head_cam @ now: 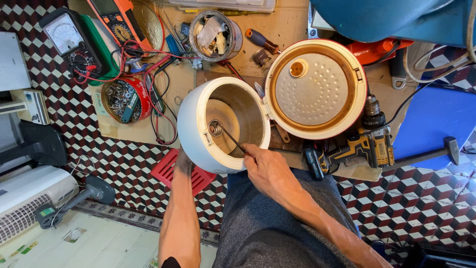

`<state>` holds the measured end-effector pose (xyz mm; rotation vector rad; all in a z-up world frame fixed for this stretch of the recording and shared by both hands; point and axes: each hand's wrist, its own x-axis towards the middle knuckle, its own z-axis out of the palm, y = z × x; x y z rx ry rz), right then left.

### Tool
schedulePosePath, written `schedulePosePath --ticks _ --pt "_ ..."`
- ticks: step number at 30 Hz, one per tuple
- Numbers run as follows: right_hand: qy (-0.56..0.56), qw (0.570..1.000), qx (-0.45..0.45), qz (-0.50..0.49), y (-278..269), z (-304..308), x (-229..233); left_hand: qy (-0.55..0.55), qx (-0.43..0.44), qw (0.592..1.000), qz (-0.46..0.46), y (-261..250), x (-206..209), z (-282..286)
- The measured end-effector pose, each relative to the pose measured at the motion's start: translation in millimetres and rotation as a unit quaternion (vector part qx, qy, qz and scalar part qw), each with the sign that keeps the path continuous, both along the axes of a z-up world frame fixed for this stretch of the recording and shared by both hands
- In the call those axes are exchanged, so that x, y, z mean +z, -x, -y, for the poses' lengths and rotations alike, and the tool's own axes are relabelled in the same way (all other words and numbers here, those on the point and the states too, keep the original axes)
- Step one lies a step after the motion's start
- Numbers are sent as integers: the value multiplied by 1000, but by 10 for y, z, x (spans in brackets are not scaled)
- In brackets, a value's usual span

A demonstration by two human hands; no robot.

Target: The person repairs a rice cooker by adjusting internal wiring and components with pliers and a screwdriver, then reassembles the unit by placing the inner pot and lid back into the housing.

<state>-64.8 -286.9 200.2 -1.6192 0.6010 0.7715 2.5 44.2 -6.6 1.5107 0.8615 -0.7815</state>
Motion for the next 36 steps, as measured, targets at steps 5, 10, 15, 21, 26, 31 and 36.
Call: schedulePosePath --ticks 5,10,15,21,26,31,36 --pt "10 1000 -13 23 51 -54 -124 89 41 995 29 -18 -185 -119" --pt "10 1000 -10 12 40 -79 -261 100 -12 995 21 -73 -234 -197" --pt "16 999 -12 51 -20 -43 -297 40 -10 999 -8 -171 -153 -203" --pt "-60 992 -23 -106 -112 59 -287 -64 7 998 -2 -448 284 119" --pt "-56 996 -35 -60 -87 1 -336 -200 107 955 189 -207 1209 676" --pt "-102 985 -55 -127 -153 45 -250 -220 -145 893 364 460 1993 1303" --pt "-24 1000 5 14 -153 99 -299 -193 -233 902 308 345 2031 1500"
